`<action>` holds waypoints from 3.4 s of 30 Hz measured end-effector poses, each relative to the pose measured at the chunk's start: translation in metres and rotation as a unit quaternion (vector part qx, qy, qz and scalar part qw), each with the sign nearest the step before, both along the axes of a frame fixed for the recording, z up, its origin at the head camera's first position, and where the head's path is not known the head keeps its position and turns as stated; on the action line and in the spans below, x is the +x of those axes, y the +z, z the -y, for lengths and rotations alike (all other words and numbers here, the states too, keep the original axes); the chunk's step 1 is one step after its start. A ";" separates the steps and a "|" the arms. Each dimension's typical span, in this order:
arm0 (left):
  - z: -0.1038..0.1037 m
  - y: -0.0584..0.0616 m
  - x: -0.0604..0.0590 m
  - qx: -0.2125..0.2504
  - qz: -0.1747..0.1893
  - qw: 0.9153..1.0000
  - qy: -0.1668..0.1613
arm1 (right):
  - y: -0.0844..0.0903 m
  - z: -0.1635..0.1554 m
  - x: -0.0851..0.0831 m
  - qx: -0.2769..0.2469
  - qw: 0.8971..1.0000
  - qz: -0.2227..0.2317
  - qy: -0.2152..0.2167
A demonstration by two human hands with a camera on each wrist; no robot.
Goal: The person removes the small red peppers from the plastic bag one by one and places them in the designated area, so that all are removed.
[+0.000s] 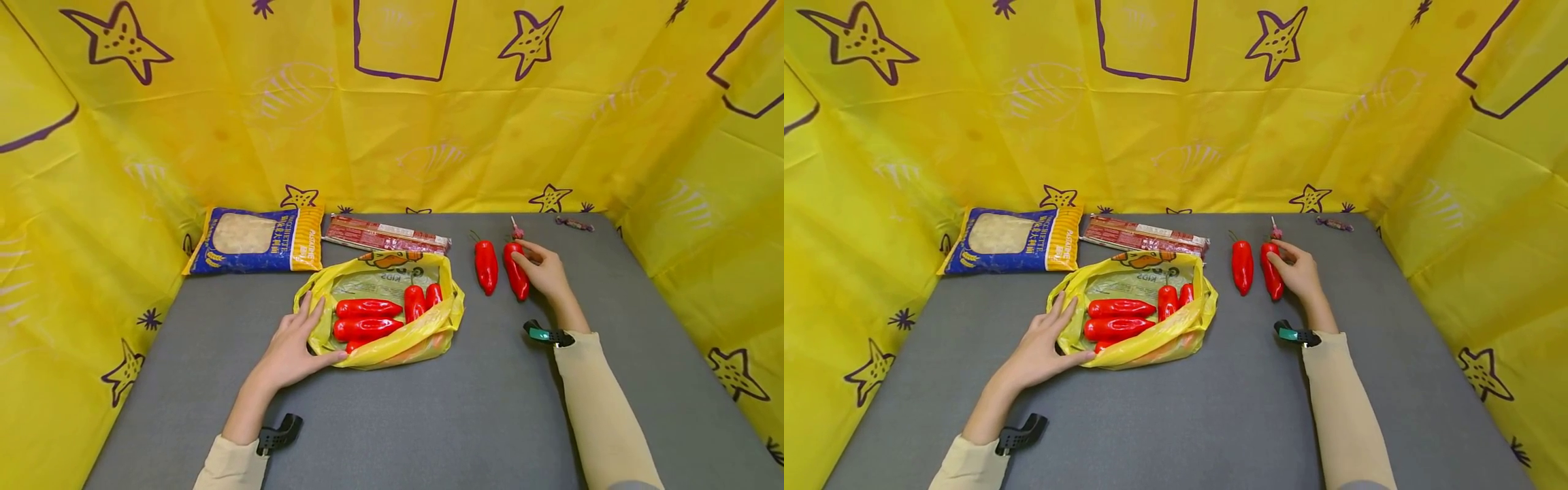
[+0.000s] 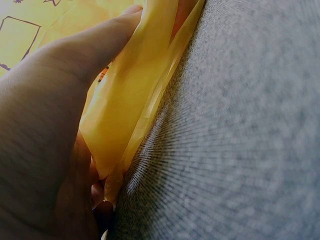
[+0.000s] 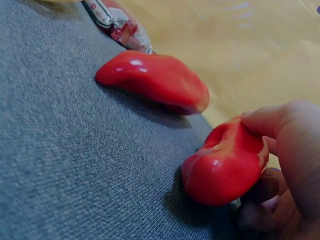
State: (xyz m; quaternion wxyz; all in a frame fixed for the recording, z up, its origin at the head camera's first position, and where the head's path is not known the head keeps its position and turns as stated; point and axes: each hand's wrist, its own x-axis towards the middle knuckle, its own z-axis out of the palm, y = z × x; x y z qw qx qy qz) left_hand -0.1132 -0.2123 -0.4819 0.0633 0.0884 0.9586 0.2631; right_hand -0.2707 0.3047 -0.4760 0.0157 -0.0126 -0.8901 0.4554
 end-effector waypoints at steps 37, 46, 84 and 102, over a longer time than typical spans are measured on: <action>-0.001 0.000 0.000 0.001 0.001 1.000 -0.001 | -0.025 0.005 -0.007 0.061 0.985 -0.151 -0.063; -0.001 0.001 -0.001 -0.001 0.000 1.000 0.002 | -0.024 0.013 -0.005 0.078 0.980 -0.159 -0.089; 0.000 -0.001 -0.001 0.001 0.003 1.000 0.000 | 0.086 0.102 0.018 -0.014 0.957 -0.270 0.108; 0.000 0.001 0.000 0.009 0.007 1.000 0.002 | 0.089 0.178 0.001 -0.033 0.943 -0.178 0.279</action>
